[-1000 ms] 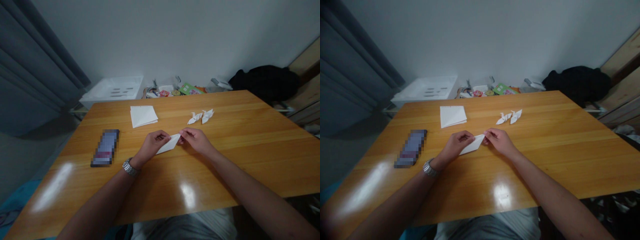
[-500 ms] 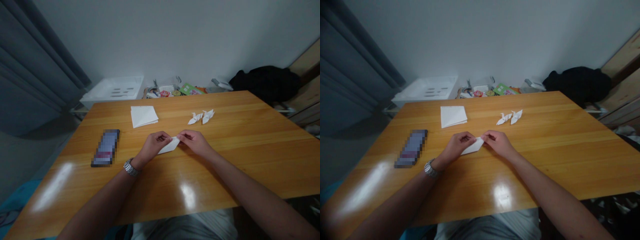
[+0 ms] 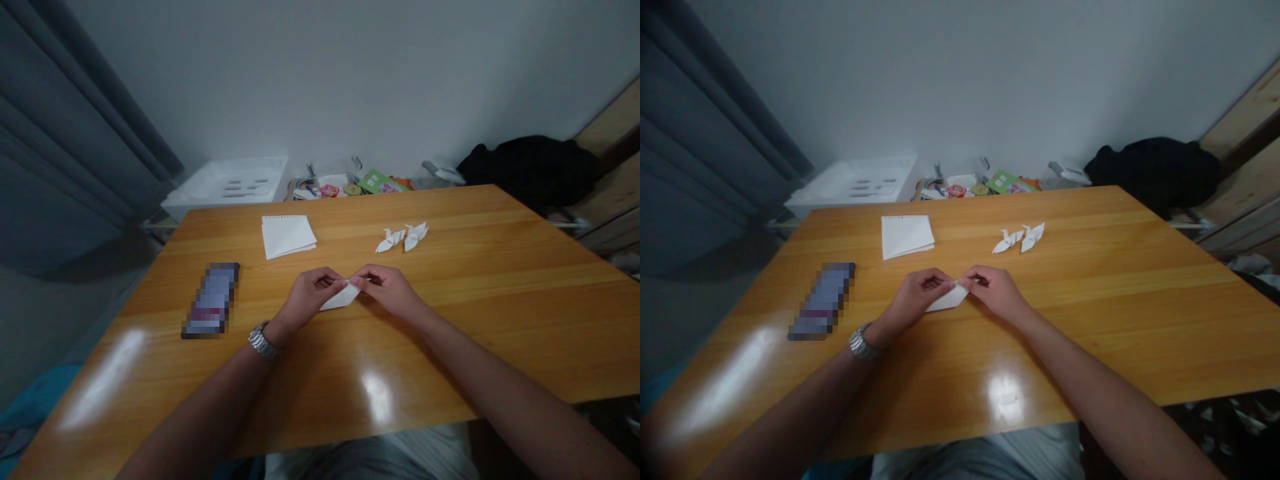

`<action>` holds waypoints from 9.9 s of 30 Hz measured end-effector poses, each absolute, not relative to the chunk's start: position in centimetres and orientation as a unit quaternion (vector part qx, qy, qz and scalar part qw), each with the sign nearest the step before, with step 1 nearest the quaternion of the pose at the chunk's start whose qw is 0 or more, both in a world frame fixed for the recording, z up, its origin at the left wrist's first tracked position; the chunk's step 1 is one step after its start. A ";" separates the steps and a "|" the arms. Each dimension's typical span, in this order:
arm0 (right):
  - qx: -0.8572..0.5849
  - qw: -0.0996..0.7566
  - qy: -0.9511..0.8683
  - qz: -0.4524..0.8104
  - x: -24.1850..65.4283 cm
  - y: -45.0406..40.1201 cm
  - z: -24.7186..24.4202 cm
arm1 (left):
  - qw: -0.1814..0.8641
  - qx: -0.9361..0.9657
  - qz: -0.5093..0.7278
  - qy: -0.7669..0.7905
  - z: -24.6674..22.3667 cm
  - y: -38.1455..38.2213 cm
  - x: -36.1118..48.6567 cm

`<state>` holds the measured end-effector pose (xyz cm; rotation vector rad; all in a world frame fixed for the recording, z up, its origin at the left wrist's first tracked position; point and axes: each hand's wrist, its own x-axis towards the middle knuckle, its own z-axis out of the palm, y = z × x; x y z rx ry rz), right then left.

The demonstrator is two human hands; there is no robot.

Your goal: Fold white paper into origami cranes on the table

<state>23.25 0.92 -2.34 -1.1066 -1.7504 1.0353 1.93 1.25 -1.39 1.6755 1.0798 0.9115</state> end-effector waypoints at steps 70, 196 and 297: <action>-0.462 0.368 -0.661 0.464 22.4 0.2 -2.5 | 0.481 0.587 0.457 0.464 -1.5 1.4 2.4; -0.415 0.223 -0.869 0.152 25.3 2.2 -2.5 | 0.148 0.916 0.211 0.309 -2.2 2.2 0.5; -0.299 0.254 -0.895 0.214 24.8 1.9 -2.8 | 0.139 0.912 0.198 0.332 -2.6 2.3 0.6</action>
